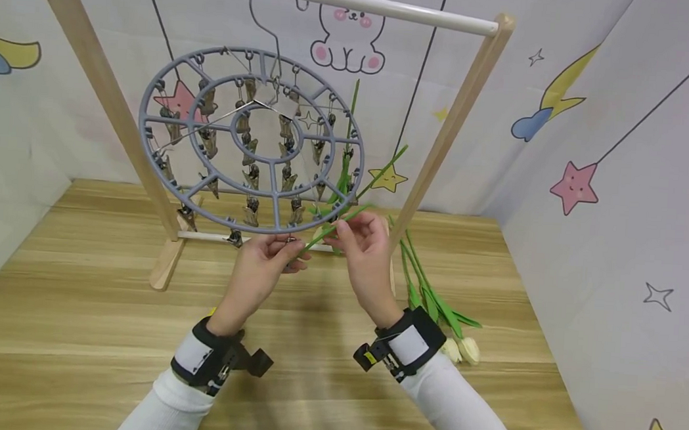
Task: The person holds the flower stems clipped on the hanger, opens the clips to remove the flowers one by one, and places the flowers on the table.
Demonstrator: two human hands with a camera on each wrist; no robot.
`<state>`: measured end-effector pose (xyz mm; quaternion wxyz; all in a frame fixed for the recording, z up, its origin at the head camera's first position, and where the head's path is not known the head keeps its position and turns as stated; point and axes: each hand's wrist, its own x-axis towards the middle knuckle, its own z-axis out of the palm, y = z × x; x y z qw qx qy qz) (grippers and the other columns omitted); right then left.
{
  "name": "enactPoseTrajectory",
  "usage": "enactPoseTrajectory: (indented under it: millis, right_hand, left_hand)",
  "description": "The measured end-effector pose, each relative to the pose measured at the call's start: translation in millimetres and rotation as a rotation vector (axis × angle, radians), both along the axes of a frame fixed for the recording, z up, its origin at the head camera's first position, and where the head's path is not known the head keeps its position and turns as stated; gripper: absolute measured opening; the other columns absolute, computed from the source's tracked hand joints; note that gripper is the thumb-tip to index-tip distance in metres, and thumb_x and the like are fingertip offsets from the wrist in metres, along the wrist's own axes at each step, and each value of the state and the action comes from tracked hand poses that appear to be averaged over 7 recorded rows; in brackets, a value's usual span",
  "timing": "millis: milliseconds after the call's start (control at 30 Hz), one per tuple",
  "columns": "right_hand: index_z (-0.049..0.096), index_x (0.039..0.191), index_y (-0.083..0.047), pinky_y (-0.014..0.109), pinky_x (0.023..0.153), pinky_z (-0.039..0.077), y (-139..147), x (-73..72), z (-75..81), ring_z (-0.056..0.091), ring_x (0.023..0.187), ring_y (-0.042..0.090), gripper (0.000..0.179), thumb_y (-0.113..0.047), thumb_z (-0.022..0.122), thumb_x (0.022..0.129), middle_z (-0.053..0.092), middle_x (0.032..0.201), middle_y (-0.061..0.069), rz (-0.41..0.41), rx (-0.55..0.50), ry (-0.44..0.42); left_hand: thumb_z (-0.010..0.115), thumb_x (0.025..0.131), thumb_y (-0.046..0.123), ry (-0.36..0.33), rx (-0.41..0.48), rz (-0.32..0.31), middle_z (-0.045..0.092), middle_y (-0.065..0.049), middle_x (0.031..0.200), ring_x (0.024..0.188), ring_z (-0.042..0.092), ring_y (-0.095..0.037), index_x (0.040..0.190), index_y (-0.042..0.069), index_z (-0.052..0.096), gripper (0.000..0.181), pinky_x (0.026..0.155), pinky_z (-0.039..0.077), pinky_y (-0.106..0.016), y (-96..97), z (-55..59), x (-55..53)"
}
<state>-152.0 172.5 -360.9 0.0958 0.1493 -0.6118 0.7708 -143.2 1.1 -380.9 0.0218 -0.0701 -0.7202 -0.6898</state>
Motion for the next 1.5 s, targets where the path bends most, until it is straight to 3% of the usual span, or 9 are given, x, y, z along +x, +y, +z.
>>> enactPoseTrajectory:
  millis: [233,367,600,767,1033,1167,1233,1367,1500]
  right_hand:
    - [0.045,0.108,-0.012,0.028,0.081,0.060,-9.0,2.3,2.3,0.065,0.088,0.011,0.013,-0.002,0.049,0.101,0.054,0.099,0.003,-0.097,-0.055,-0.016]
    - [0.041,0.114,-0.009,0.027,0.081,0.059,-12.5,3.3,2.3,0.063,0.086,0.010,0.018,0.000,0.049,0.101,0.052,0.096,0.001,-0.123,-0.046,-0.009]
    - [0.044,0.111,-0.008,0.027,0.078,0.060,-14.3,3.8,2.8,0.065,0.083,0.010,0.016,0.001,0.051,0.100,0.055,0.093,0.000,-0.090,-0.002,0.023]
    - [0.044,0.108,-0.007,0.031,0.079,0.060,-15.0,4.5,0.1,0.067,0.082,0.010,0.012,-0.001,0.052,0.100,0.059,0.094,0.000,-0.067,0.057,0.044]
    - [0.045,0.109,-0.003,0.029,0.079,0.060,-21.8,6.4,-4.9,0.066,0.086,0.011,0.016,0.002,0.055,0.098,0.061,0.098,0.000,-0.059,0.048,0.055]
    - [0.045,0.107,-0.005,0.027,0.080,0.060,-25.6,8.2,-9.2,0.065,0.088,0.010,0.018,0.005,0.055,0.097,0.060,0.101,-0.001,-0.032,0.039,0.019]
    - [0.045,0.106,-0.008,0.027,0.081,0.060,-27.0,9.0,-11.0,0.066,0.088,0.009,0.018,0.004,0.056,0.097,0.060,0.101,-0.001,-0.025,0.043,0.002]
    - [0.045,0.104,-0.009,0.027,0.079,0.060,-28.4,9.4,-12.8,0.068,0.086,0.008,0.017,0.003,0.055,0.097,0.061,0.100,-0.001,-0.036,0.043,-0.007]
    - [0.045,0.105,-0.007,0.027,0.078,0.060,-29.5,8.4,-12.4,0.068,0.085,0.008,0.017,0.005,0.055,0.097,0.060,0.100,0.001,-0.035,0.028,0.001]
  left_hand:
    - [0.055,0.102,0.024,-0.018,-0.049,-0.067,0.073,-0.019,0.102,0.070,0.070,-0.022,0.116,0.002,0.057,0.026,0.061,0.054,-0.025,1.9,2.2,0.9]
    - [0.052,0.104,0.026,0.012,-0.041,-0.089,0.072,-0.018,0.090,0.060,0.059,-0.020,0.113,0.005,0.057,0.023,0.057,0.046,-0.026,2.4,0.3,0.0]
    - [0.049,0.104,0.030,0.033,-0.058,-0.074,0.068,-0.017,0.079,0.055,0.051,-0.016,0.103,0.008,0.062,0.026,0.052,0.038,-0.022,2.1,-0.5,-0.1]
    - [0.050,0.104,0.033,0.039,-0.058,-0.040,0.063,-0.011,0.071,0.055,0.051,-0.022,0.102,0.008,0.063,0.028,0.052,0.037,-0.022,3.3,-0.4,-0.2]
    - [0.052,0.102,0.038,0.053,-0.088,0.010,0.050,-0.002,0.061,0.049,0.037,-0.011,0.096,0.007,0.063,0.034,0.049,0.029,-0.023,4.2,-2.1,-1.1]
    - [0.053,0.101,0.038,0.074,-0.106,0.013,0.053,-0.006,0.061,0.050,0.044,-0.017,0.093,0.006,0.064,0.035,0.049,0.031,-0.023,2.8,-2.2,-1.9]
    - [0.054,0.101,0.035,0.082,-0.097,0.012,0.060,-0.010,0.064,0.052,0.053,-0.020,0.095,0.006,0.066,0.032,0.051,0.040,-0.023,1.9,-1.6,-1.6]
    - [0.059,0.100,0.026,0.097,-0.059,0.021,0.073,-0.018,0.084,0.068,0.071,-0.025,0.107,0.002,0.070,0.027,0.064,0.059,-0.031,0.3,0.4,0.0]
    - [0.063,0.098,0.019,0.119,-0.037,0.043,0.074,-0.022,0.097,0.078,0.074,-0.030,0.112,-0.004,0.069,0.028,0.072,0.061,-0.034,-0.7,2.5,1.0]
